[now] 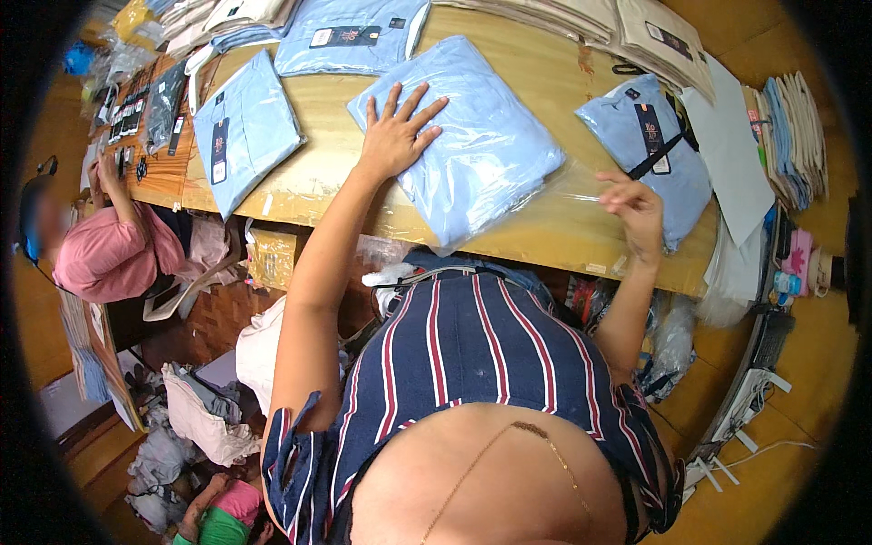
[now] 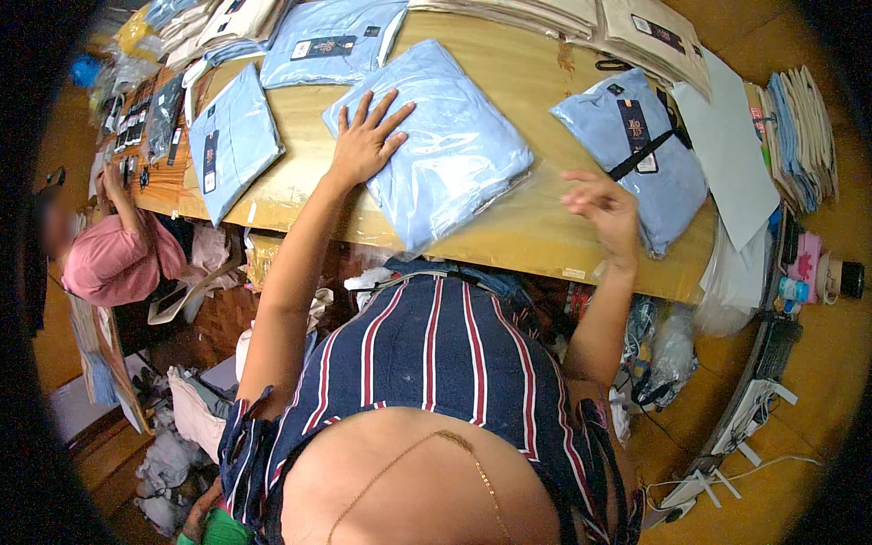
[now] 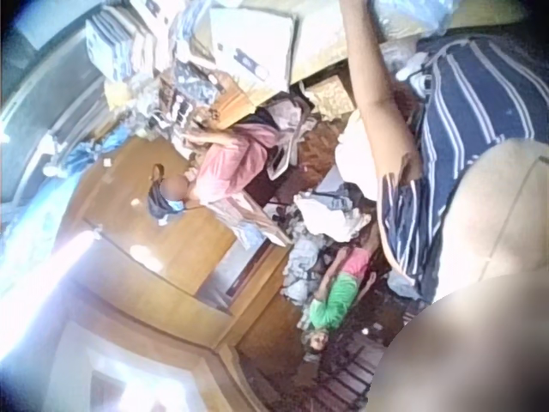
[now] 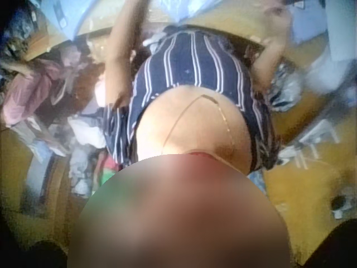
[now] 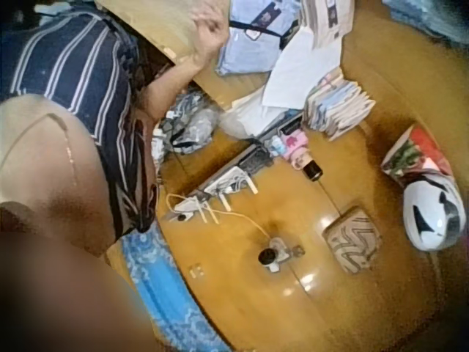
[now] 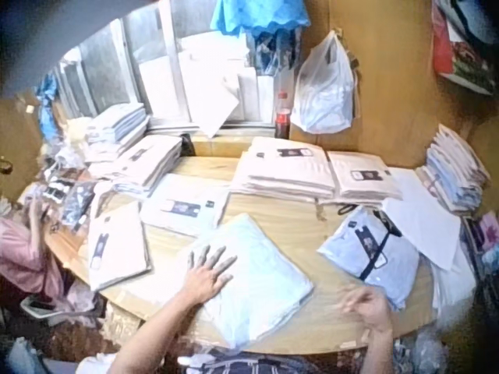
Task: The person folds light blue shirts, places them into clear plastic bags, inserts white cardboard stiffeners, and secures each package with a black strap. The person repeats this process for multiple shirts, stacking the finished packages on the table.
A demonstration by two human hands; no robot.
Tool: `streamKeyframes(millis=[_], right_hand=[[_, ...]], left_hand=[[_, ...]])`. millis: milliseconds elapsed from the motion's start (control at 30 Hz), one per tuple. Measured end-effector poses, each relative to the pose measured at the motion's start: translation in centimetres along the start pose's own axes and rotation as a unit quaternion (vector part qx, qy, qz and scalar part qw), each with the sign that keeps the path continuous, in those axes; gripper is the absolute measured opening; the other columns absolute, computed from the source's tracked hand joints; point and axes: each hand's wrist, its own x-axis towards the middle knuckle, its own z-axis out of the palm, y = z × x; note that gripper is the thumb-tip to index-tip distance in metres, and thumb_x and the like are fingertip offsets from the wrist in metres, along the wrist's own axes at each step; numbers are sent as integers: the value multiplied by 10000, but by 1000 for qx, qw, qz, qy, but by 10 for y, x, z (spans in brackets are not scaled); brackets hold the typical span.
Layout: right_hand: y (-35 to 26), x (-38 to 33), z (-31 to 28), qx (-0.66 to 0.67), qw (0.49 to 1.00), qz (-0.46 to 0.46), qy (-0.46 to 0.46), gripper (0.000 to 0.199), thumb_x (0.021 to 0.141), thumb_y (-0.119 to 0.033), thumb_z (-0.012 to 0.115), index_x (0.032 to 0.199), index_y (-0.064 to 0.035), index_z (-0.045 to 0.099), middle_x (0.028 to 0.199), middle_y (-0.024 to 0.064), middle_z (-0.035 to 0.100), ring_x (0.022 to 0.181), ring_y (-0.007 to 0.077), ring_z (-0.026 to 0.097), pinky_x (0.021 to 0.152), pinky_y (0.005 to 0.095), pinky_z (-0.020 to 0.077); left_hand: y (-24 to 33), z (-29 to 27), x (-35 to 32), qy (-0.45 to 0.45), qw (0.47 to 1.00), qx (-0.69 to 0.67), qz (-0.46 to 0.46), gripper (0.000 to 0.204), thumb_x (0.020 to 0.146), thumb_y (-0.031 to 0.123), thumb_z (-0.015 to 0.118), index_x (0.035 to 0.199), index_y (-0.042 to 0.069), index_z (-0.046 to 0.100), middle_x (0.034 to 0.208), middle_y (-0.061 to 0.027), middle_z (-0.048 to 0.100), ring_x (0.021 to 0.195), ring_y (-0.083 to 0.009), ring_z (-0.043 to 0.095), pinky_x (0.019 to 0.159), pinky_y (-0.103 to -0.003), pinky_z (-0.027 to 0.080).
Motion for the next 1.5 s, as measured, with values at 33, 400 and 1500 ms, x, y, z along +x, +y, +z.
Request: streamKeyframes(millis=[33,400,1500], right_hand=[[3,-5,-7,15,1000,2,0,102,645,-55,655,676,-58,559,796,78,607,1012,253,467,831,366,364],[23,-32,-31,-178,956,104,209,150,776,-138,548,808,-3,605,982,91,574,964,176,500,820,274,378],[-17,-49,25,-649,746,92,118,145,688,-113,526,784,-136,632,980,71,445,948,251,408,810,379,316]], left_hand=[[1,1,0,2,1000,1,-1,428,820,464,339,1233,350,324,1338,13,228,1233,-300,166,937,-572,94],[80,-35,-12,-23,985,-133,106,453,729,342,542,1159,237,446,1292,-61,307,1210,-286,231,925,-546,175],[-11,-13,63,-68,953,-193,-225,465,596,335,705,839,-26,542,715,-175,587,711,-271,579,639,-352,438]])
